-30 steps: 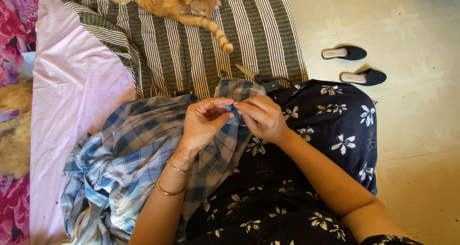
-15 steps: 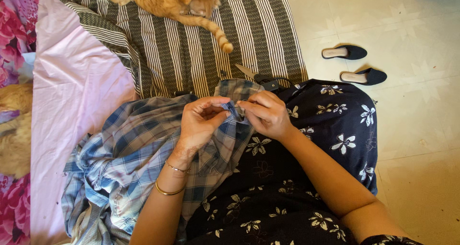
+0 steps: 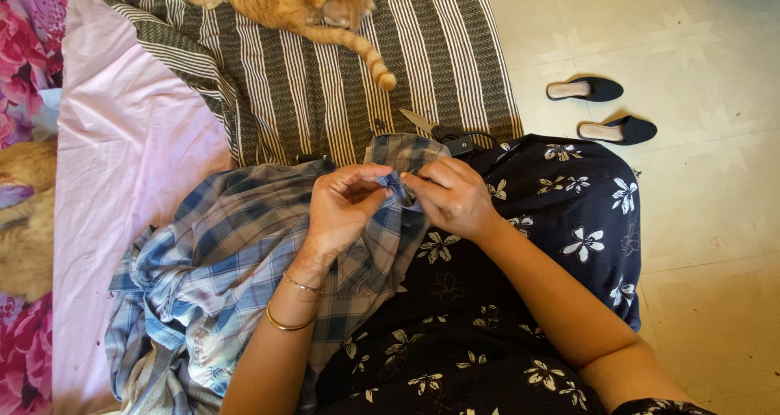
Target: The person sits on a bed with a plaid shirt across their lap and sews it by hand using a needle and thread, working at the shirt's placket area and pulling the thread through the fabric repeatedly. A kitten approaches the work area and the person continues stitching while keeping the shirt in view.
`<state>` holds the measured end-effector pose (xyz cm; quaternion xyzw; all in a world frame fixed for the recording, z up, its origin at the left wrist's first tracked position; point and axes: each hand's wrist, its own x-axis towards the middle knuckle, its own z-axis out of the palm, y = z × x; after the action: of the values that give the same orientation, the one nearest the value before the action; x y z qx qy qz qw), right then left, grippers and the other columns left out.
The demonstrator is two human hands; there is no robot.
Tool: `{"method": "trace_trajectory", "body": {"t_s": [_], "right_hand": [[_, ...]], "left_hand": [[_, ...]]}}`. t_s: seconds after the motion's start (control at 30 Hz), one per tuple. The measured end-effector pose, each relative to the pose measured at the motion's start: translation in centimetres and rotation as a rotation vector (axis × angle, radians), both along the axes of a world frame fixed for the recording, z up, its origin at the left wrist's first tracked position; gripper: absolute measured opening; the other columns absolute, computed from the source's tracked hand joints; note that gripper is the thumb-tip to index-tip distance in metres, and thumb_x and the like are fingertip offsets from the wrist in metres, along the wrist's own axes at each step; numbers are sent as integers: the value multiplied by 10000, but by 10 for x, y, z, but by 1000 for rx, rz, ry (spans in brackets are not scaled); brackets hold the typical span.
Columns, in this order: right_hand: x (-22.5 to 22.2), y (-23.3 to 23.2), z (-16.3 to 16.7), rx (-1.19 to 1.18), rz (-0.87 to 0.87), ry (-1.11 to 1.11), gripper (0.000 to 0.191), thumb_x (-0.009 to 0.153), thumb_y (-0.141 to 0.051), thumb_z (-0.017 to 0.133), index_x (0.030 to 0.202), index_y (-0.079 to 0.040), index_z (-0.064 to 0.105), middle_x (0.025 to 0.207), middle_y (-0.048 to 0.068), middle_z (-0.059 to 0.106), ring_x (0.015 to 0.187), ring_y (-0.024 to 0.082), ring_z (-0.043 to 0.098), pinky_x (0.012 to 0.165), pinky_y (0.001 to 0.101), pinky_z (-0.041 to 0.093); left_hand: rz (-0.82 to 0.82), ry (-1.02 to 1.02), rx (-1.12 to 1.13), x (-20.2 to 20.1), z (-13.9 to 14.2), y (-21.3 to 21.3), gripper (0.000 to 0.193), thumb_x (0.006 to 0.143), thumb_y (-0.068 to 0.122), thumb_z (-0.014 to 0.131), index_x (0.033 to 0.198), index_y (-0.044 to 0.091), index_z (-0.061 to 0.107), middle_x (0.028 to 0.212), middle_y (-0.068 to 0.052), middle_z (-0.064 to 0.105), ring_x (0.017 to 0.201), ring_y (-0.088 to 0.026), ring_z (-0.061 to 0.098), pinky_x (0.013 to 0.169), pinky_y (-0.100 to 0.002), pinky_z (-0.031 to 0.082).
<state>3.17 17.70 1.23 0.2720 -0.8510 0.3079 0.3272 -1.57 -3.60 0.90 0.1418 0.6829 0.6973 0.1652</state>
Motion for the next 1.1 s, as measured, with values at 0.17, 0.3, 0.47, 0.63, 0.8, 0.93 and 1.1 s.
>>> {"method": "trace_trajectory", "body": {"t_s": [0.17,0.3,0.47,0.63,0.8,0.93,1.1], "right_hand": [[3,-2,-2,-27,27,-49,299,815,59,739,1111,17,733,864,88,580,767,245,611,660,359,504],[5,-7,-11,-88,50,-121,315,820,101,721,1130,45,724,834,95,554,731,237,599,620,351,485],[8,-11,-21,-184,57,-184,308,829,112,710,1129,44,718,827,96,570,699,215,601,592,328,478],[9,-15,-27,-356,96,-261,225,882,114,703,1098,50,711,851,95,601,702,186,618,592,308,473],[9,-15,-29,-306,74,-202,227,875,118,706,1092,54,720,847,98,608,692,183,605,576,297,454],[7,-15,-25,-252,43,-187,219,877,106,732,1091,54,731,850,109,621,689,194,615,581,303,454],[1,-9,-18,-238,48,-141,250,862,51,726,1109,10,731,966,103,699,853,245,679,844,379,495]], "left_hand": [[11,-6,14,-1,-8,0,264,872,-126,721,1102,0,746,952,-62,764,873,-95,720,817,-242,611],[59,-8,20,-1,-16,3,260,856,-125,735,1087,-5,752,944,-71,763,860,-100,730,807,-247,619],[78,-2,54,0,-20,5,244,846,-121,746,1063,-11,751,951,-82,769,868,-117,742,812,-265,634],[68,-52,65,1,-13,6,238,832,-119,760,1046,-14,752,958,-88,773,874,-125,744,820,-272,635],[61,-85,50,2,-6,8,234,829,-117,757,1040,-15,755,956,-93,779,869,-131,749,817,-276,636],[80,-112,51,3,-4,8,241,828,-121,755,1047,-21,757,938,-90,774,856,-132,745,804,-275,631],[119,-126,170,3,-1,7,300,824,-128,771,1098,-9,739,941,-74,763,850,-114,725,804,-264,620]]}}
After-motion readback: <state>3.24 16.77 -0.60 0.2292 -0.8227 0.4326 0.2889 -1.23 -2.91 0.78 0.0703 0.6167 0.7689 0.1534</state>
